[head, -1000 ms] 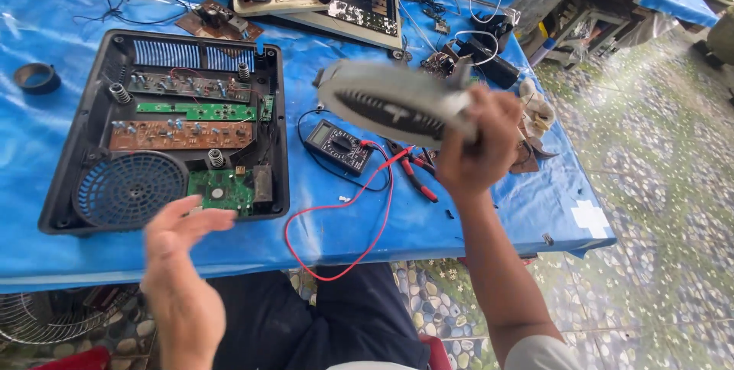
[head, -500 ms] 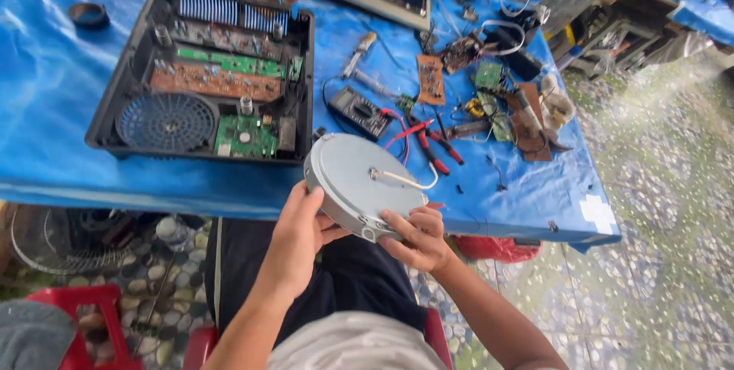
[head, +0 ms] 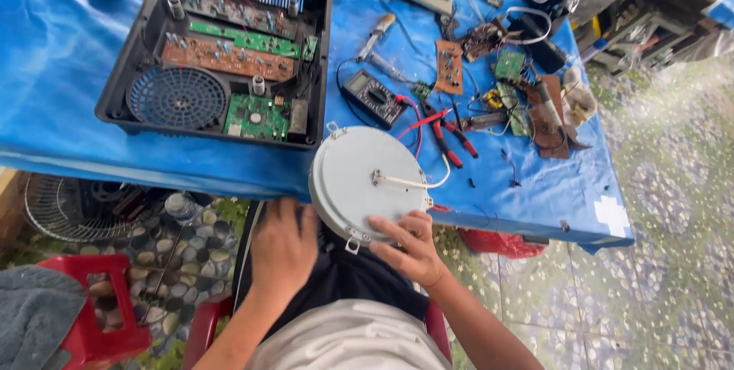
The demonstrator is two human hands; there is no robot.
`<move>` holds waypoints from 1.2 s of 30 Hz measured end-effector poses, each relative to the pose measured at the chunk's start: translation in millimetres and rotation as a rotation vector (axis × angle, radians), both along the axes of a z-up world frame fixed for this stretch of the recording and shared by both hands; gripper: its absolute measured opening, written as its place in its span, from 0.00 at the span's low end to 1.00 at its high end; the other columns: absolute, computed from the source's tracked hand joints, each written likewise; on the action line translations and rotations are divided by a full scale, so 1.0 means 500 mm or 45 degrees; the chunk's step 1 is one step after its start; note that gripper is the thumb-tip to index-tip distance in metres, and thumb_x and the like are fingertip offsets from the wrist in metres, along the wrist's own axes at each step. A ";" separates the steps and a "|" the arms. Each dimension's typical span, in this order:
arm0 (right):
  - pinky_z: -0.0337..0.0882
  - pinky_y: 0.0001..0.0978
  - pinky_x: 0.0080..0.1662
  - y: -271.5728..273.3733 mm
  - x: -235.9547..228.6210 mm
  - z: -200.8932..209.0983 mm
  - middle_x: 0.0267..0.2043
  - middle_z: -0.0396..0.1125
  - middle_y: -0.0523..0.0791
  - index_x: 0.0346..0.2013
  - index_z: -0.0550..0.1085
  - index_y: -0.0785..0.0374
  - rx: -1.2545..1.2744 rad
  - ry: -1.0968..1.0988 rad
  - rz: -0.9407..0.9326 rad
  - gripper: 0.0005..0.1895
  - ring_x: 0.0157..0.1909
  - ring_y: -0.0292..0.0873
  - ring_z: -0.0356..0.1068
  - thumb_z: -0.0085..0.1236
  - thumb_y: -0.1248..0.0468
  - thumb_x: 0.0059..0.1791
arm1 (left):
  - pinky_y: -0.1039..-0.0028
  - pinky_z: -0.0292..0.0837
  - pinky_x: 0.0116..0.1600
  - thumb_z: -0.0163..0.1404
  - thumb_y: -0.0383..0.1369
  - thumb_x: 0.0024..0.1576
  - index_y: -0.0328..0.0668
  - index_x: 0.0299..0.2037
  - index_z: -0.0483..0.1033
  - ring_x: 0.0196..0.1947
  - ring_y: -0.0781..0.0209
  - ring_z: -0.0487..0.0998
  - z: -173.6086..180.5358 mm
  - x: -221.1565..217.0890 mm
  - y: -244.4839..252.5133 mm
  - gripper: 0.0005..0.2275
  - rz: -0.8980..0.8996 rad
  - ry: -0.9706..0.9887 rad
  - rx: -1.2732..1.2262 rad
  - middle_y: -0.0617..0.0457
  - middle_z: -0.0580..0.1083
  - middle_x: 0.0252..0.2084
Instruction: The person is reassembling an induction cooker by cleaning the induction coil with a brush and placing it into the main housing.
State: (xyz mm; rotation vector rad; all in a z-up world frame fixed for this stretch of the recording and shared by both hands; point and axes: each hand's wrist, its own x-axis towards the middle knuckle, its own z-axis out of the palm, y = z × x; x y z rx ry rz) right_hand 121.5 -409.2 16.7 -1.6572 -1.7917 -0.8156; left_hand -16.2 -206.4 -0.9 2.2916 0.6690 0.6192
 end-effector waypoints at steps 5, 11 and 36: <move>0.65 0.44 0.53 0.014 -0.008 -0.028 0.61 0.71 0.49 0.55 0.72 0.60 0.054 0.064 -0.112 0.10 0.47 0.48 0.61 0.51 0.66 0.58 | 0.43 0.60 0.58 0.39 0.52 0.64 0.35 0.51 0.75 0.58 0.41 0.69 -0.146 -0.040 -0.083 0.25 -0.111 0.157 0.511 0.42 0.73 0.55; 0.69 0.55 0.58 0.031 0.025 0.019 0.55 0.73 0.50 0.54 0.73 0.64 0.281 0.090 -0.152 0.11 0.52 0.53 0.68 0.49 0.68 0.57 | 0.39 0.59 0.63 0.46 0.46 0.61 0.45 0.51 0.76 0.62 0.45 0.67 -0.194 0.002 -0.062 0.17 -0.348 0.322 0.824 0.46 0.72 0.56; 0.71 0.40 0.58 -0.001 0.199 0.144 0.55 0.68 0.49 0.62 0.66 0.68 0.941 0.901 -0.440 0.16 0.56 0.38 0.68 0.55 0.70 0.60 | 0.69 0.64 0.40 0.47 0.37 0.68 0.34 0.44 0.69 0.25 0.62 0.67 0.078 0.152 -0.008 0.11 0.136 -0.442 0.979 0.46 0.69 0.43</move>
